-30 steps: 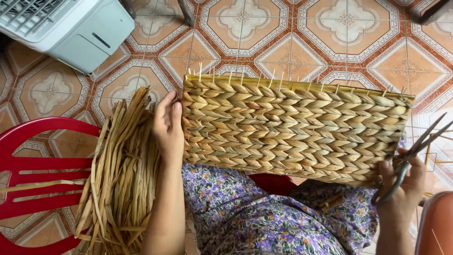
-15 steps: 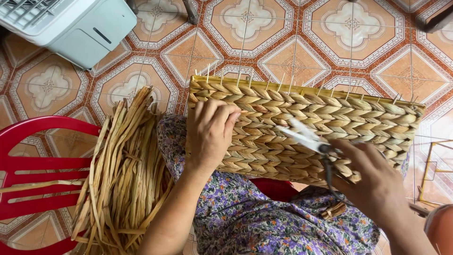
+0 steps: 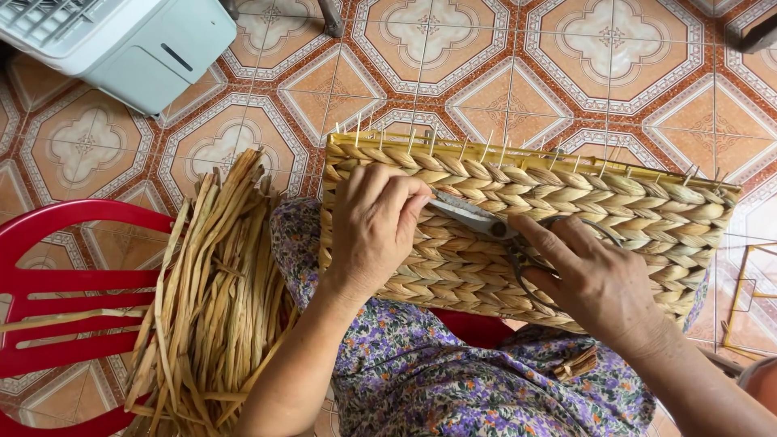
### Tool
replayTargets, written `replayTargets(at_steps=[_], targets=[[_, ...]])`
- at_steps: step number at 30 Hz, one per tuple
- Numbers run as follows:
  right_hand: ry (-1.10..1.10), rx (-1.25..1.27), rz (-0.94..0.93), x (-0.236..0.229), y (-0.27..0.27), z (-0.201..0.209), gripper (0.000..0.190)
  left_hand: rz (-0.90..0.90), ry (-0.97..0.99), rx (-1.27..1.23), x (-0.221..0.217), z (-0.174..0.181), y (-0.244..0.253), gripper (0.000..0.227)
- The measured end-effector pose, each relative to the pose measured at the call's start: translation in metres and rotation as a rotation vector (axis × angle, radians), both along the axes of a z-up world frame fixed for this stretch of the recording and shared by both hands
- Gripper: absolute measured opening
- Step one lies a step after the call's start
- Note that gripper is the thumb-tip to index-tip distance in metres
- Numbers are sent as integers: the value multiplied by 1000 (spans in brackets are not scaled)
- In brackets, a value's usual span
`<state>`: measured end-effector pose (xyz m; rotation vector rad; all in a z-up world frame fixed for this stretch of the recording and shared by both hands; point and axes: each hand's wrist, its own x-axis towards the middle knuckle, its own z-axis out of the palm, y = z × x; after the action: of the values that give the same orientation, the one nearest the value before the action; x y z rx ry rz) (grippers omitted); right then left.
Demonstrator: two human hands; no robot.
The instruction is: Weaving a basket using dried plant fibers over a wire frame.
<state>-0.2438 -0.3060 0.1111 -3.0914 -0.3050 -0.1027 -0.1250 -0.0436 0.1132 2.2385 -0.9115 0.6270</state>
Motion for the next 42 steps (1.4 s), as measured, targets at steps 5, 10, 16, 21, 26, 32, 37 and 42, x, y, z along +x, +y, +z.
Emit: replayTargets(at_steps=[5, 10, 16, 21, 26, 32, 37, 42], targets=[[-34, 50, 17, -3, 4, 4, 82, -14, 53, -45, -2, -1, -2, 12], [-46, 177, 52, -7, 0, 0, 72, 10, 89, -202, 15, -36, 4, 10], [-48, 515, -284, -45, -41, -13, 62, -15, 281, -225, -12, -6, 35, 5], [-19, 385, -268, -58, -45, -30, 65, -28, 50, -54, -19, -25, -9, 19], [24, 218, -262, -52, -28, -8, 74, 19, -47, 68, -12, -44, -28, 22], [-18, 168, -129, -29, -16, 5, 76, 9, 123, -88, -5, -41, -19, 15], [-114, 123, 62, -7, -3, -1, 75, -76, 348, -212, -8, -18, -14, 10], [-48, 93, 38, -6, 5, -1, 80, -79, 342, -200, -6, -32, -15, 10]])
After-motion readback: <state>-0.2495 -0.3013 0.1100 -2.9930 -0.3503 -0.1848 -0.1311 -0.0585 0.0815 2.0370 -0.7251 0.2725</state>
